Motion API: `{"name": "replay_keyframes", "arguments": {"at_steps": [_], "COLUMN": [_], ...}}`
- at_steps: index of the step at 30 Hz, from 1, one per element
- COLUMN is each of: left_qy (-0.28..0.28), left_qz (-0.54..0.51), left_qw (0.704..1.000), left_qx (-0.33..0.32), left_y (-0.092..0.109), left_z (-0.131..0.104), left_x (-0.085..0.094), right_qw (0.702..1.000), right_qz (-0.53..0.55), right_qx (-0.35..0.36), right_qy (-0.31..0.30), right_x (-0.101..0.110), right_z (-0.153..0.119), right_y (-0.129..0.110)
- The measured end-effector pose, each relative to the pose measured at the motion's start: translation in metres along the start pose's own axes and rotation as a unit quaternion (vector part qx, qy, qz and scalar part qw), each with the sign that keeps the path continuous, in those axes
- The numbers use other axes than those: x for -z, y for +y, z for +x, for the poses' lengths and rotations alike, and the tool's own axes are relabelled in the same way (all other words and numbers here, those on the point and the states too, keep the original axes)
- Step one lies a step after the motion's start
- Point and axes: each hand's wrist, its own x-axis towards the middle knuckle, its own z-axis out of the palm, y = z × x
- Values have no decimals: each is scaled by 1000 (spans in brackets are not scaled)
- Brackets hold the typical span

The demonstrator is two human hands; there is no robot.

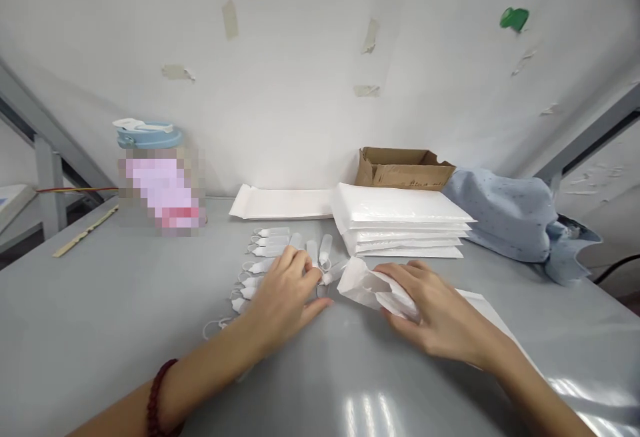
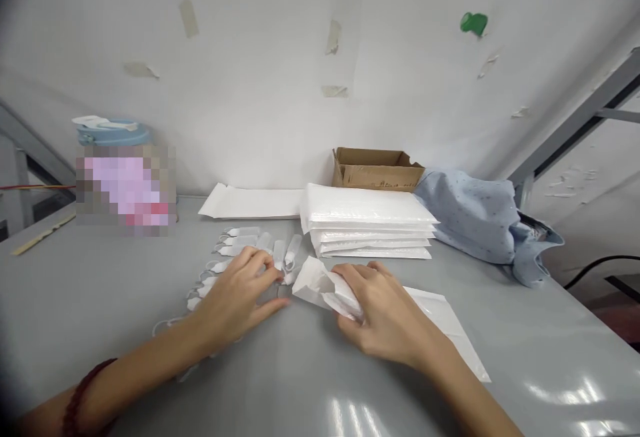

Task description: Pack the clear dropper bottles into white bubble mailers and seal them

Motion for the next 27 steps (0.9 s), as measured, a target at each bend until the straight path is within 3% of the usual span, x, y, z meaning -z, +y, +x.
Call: {"name": "replay_keyframes", "arguments": {"at_steps": [7, 13, 17, 27], "left_qy": [-21, -39, -24, 8], "left_qz": [-7, -184, -223, -260], "left_qw": [1000, 978, 967, 961], "left_qx": [7, 95, 120, 91], "left_y": [5, -6, -12, -6], "left_z": [1, -10, -14, -16], "left_x": [5, 35, 51, 41], "right_qw": [998, 997, 997, 993], "right_qz": [1, -2, 3, 37], "right_qx": [-11, -38, -38, -26], "right_qy": [-55, -68, -73, -106], "right_x": [-1, 0, -4, -13], "right_z": [-2, -4, -3, 2], "right_y": [5, 8, 9, -3]}}
